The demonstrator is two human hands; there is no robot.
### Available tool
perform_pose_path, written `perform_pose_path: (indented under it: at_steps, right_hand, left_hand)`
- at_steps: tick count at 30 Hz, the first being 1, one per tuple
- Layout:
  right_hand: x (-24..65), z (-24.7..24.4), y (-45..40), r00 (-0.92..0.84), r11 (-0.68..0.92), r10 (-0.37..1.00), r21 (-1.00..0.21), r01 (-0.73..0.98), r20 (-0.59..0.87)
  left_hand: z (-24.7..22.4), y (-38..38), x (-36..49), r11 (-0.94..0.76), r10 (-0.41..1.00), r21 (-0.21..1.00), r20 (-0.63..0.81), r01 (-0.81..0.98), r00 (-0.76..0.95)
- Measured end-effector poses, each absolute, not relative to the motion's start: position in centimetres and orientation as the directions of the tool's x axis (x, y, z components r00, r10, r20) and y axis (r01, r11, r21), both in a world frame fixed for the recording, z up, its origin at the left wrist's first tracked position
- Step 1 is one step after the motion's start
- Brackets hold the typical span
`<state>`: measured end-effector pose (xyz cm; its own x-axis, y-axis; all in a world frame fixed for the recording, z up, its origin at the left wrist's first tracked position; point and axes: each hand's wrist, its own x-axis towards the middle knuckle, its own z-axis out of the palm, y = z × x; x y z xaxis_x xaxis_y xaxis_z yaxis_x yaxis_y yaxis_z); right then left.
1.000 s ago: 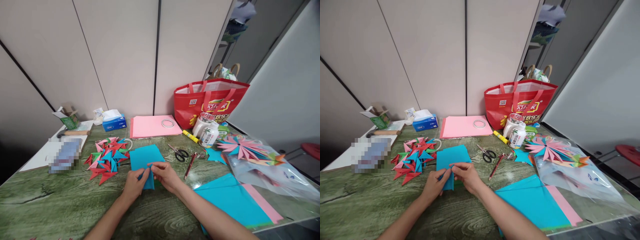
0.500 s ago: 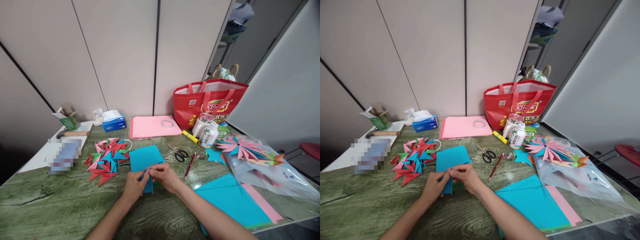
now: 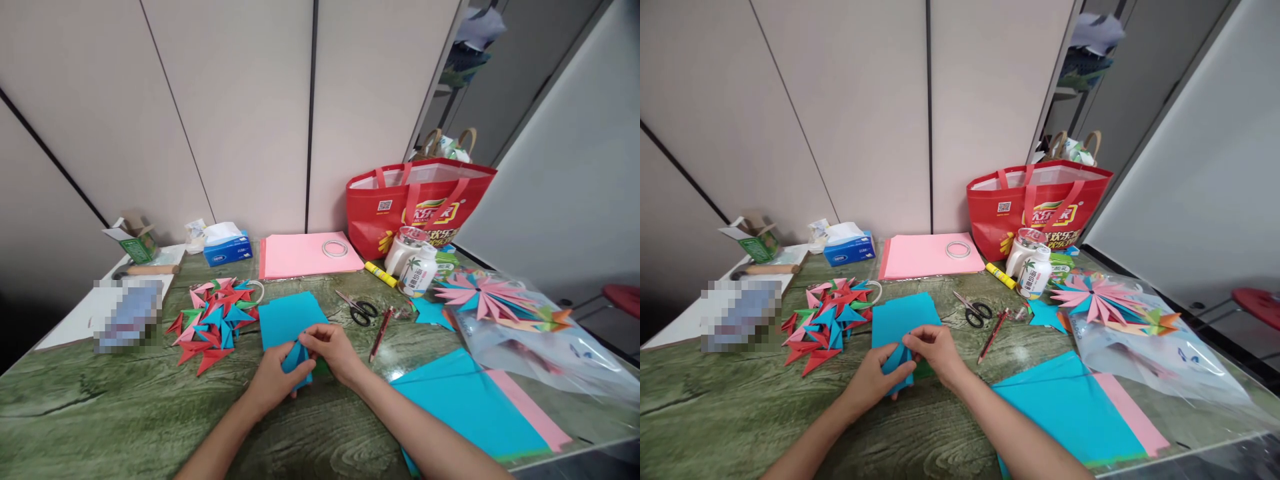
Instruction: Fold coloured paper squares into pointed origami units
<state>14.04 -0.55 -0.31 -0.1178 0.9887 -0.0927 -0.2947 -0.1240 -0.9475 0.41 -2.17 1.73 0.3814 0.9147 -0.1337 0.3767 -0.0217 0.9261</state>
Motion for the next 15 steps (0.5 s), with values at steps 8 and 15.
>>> perform_pose_path:
  at_steps: [8, 15]
  right_hand:
    - [14.7, 0.2, -0.4, -0.227, -0.075, 0.974, -0.931, -0.357, 0.009]
    - [15.1, 0.0, -0.2, -0.178, -0.057, 0.984, -0.952, -0.299, -0.004]
  left_hand:
    - [1.8, -1.5, 0.1, 0.087, 0.892, 0.972, -0.174, 0.22, 0.417]
    - [1.7, -1.3, 0.1, 0.094, 0.944, 0.98, -0.144, 0.178, 0.298]
